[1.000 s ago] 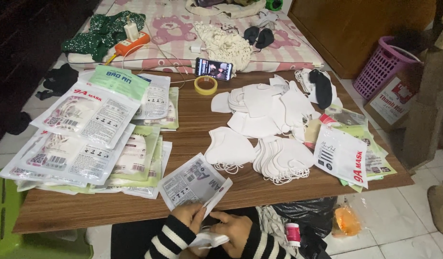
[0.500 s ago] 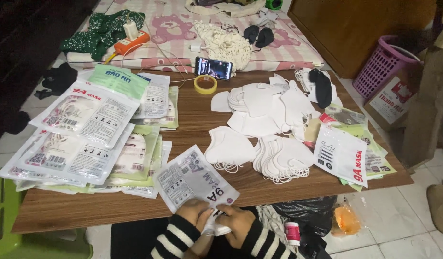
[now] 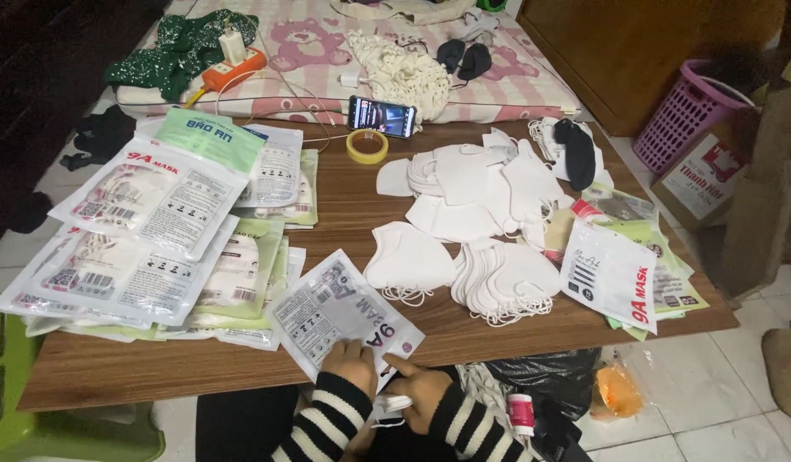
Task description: Folding and stacking protective face masks on a low table in a repetitive manual assembly process.
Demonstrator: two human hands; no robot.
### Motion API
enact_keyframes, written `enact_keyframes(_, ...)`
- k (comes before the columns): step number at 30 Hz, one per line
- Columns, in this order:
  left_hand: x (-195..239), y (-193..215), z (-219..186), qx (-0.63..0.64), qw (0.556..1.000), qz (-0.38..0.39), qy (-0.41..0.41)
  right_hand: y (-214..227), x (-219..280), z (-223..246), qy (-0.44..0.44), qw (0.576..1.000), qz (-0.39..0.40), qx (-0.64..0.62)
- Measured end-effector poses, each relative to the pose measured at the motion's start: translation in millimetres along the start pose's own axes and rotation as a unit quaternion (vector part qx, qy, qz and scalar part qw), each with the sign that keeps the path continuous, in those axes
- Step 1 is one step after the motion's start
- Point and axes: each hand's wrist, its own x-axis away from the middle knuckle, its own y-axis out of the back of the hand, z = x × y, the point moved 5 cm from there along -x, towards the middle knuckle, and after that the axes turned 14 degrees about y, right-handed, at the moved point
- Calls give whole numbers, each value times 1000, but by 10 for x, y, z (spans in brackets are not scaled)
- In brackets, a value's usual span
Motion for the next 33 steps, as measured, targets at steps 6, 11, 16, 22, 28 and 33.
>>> enact_keyframes(6, -32, -35, 18, 13, 1000, -12, 24, -38, -109, 99, 44, 998, -36, 21)
enact_keyframes(11, -87, 610, 109, 110, 988, -95, 59, -250, -94, -55, 62, 997, -9, 35)
enact_keyframes(16, -31, 915, 156, 171, 969, -156, 88, -184, -66, -24, 47, 998, 28, -33)
enact_keyframes(22, -53, 600, 165, 191, 977, -75, 60, 240, 190, -332, 34, 892, -58, -446)
enact_keyframes(28, -86, 613, 91, 232, 967, 37, 97, -20, 581, -948, -103, 782, -236, -568)
enact_keyframes(33, -67, 806, 57, 287, 949, -71, 113, 6, 635, -926, -167, 813, -293, -474)
